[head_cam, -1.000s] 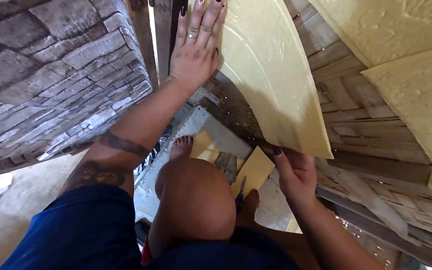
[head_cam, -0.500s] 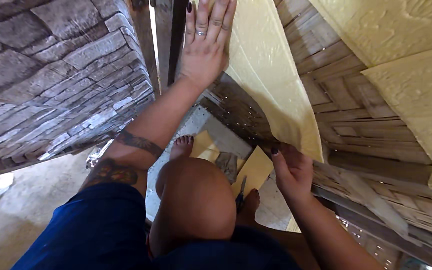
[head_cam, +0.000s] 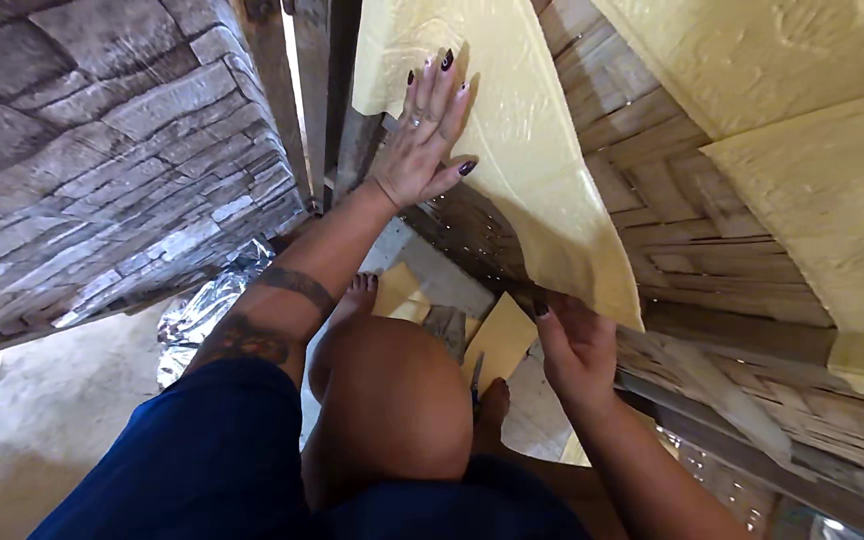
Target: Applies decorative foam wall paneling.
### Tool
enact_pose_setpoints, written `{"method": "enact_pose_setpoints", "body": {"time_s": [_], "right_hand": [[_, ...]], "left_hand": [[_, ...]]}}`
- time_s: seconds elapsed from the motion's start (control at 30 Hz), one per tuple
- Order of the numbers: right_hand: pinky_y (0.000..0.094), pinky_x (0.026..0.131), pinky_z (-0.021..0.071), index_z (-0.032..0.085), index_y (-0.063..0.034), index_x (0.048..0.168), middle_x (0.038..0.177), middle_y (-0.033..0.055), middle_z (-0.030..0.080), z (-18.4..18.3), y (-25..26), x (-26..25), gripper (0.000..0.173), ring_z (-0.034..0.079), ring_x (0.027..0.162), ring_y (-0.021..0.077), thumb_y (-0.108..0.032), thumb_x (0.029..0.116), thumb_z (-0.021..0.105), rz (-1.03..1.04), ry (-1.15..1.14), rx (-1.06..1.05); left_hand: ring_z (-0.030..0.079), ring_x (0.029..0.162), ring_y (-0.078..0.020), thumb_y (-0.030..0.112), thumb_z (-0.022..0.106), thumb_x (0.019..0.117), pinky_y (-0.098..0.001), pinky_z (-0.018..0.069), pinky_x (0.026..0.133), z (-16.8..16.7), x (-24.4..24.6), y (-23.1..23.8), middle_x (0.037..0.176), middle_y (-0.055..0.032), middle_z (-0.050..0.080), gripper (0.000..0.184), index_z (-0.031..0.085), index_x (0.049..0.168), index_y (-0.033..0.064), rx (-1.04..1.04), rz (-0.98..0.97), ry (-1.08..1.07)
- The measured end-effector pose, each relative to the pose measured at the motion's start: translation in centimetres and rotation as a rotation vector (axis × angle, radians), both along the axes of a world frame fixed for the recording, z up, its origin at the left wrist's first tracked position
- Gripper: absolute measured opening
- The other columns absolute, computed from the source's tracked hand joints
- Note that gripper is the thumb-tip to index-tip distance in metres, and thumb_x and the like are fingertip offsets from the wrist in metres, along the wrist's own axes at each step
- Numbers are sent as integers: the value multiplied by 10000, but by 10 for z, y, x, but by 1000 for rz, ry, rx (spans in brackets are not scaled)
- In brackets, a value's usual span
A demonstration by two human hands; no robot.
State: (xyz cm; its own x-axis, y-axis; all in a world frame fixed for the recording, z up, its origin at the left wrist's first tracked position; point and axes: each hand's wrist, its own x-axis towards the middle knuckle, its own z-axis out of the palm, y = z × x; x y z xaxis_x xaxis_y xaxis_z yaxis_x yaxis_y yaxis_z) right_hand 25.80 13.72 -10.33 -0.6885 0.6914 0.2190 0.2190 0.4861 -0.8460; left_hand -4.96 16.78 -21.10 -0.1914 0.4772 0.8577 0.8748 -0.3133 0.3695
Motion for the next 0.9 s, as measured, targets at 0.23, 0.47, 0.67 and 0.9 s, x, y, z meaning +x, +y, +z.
{"method": "enact_pose_setpoints", "body": {"time_s": [0.23, 0.47, 0.67, 0.9], "right_hand": [[396, 1112, 487, 374, -176, 1545, 1459, 7, 549, 11, -9, -1, 559, 549, 1327, 145, -236, 1034, 590, 28, -34, -33], [420, 1120, 477, 366, -117, 1569, 1527, 100, 489, 12, -13, -9, 598, 515, 1370, 185, -231, 1028, 595, 58, -102, -9], [440, 1127, 468, 384, -122, 1552, 1536, 99, 477, 12, -10, -12, 576, 504, 1382, 205, -221, 1025, 595, 60, -98, 3], [427, 1124, 471, 416, -173, 1526, 1517, 56, 500, 6, -10, -13, 539, 511, 1372, 174, -227, 1024, 604, 77, -91, 11]], "left_hand": [[307, 1495, -437, 611, 255, 1057, -607, 147, 1209, 3, -6, 21, 1578, -299, 370, 805, 366, 1544, -20, 30, -75, -29], [276, 1505, -452, 627, 229, 1050, -615, 124, 1206, 7, -9, 35, 1573, -298, 379, 818, 371, 1543, -11, 60, -55, -59], [273, 1507, -448, 666, 193, 1035, -625, 103, 1201, 9, -13, 36, 1581, -274, 385, 854, 381, 1538, 1, 49, -58, -49], [289, 1507, -429, 667, 214, 1035, -623, 122, 1200, 6, -18, 38, 1583, -256, 394, 837, 377, 1551, 28, 68, -61, -19]]}}
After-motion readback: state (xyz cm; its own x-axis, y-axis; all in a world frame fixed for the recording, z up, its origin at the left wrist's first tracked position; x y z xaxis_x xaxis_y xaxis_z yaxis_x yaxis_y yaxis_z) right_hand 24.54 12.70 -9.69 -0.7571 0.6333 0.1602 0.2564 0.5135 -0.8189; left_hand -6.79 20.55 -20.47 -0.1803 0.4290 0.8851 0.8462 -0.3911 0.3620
